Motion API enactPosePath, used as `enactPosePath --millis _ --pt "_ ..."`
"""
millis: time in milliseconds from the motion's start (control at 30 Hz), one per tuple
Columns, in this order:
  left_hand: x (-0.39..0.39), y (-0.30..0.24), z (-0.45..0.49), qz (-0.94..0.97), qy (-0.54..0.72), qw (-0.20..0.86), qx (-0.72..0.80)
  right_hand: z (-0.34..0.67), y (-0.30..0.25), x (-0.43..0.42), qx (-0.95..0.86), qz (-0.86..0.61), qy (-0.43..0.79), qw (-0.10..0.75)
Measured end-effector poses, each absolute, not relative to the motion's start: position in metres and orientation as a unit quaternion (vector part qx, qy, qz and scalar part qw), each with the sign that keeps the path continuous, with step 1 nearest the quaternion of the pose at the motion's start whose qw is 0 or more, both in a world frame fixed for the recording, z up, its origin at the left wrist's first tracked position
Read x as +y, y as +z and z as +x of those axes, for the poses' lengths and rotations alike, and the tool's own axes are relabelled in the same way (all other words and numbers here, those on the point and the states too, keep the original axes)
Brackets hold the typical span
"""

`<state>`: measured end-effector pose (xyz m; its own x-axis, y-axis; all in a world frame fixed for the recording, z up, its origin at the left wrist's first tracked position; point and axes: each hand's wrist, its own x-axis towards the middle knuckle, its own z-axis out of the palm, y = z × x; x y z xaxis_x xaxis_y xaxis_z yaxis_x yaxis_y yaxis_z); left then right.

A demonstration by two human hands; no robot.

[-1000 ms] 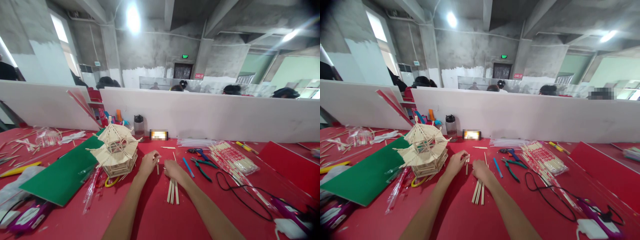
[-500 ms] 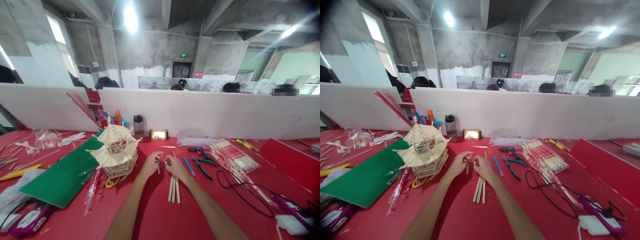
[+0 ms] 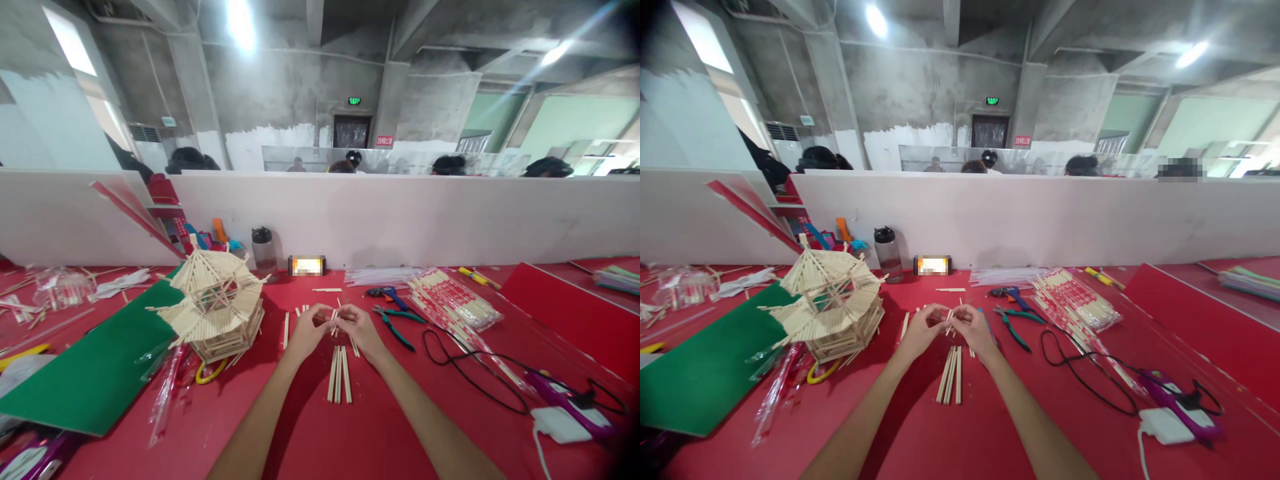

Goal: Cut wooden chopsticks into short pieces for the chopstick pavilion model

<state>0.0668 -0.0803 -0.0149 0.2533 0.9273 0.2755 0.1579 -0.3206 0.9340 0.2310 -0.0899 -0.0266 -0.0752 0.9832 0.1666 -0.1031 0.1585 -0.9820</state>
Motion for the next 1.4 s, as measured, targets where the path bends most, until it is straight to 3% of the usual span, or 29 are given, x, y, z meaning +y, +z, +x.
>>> enactPosePath --millis 333,700,1067,1400 --pt "-0.078 -0.023 0.069 0.626 0.45 0.485 0.412 0.237 -0.028 -0.087 -0.538 -0.413 0.479 0.557" --pt "-0.078 -0.025 0.07 0.642 0.431 0.482 0.412 0.236 -0.029 -0.089 -0.587 -0.413 0.436 0.543" --pt "-0.086 -0.011 0.055 0.788 0.314 0.389 0.36 0.241 -0.022 -0.09 -0.522 -0.417 0.514 0.538" --pt "-0.092 -0.003 0.057 0.821 0.292 0.34 0.353 0.243 -0.011 -0.098 -0.517 -0.393 0.571 0.503"
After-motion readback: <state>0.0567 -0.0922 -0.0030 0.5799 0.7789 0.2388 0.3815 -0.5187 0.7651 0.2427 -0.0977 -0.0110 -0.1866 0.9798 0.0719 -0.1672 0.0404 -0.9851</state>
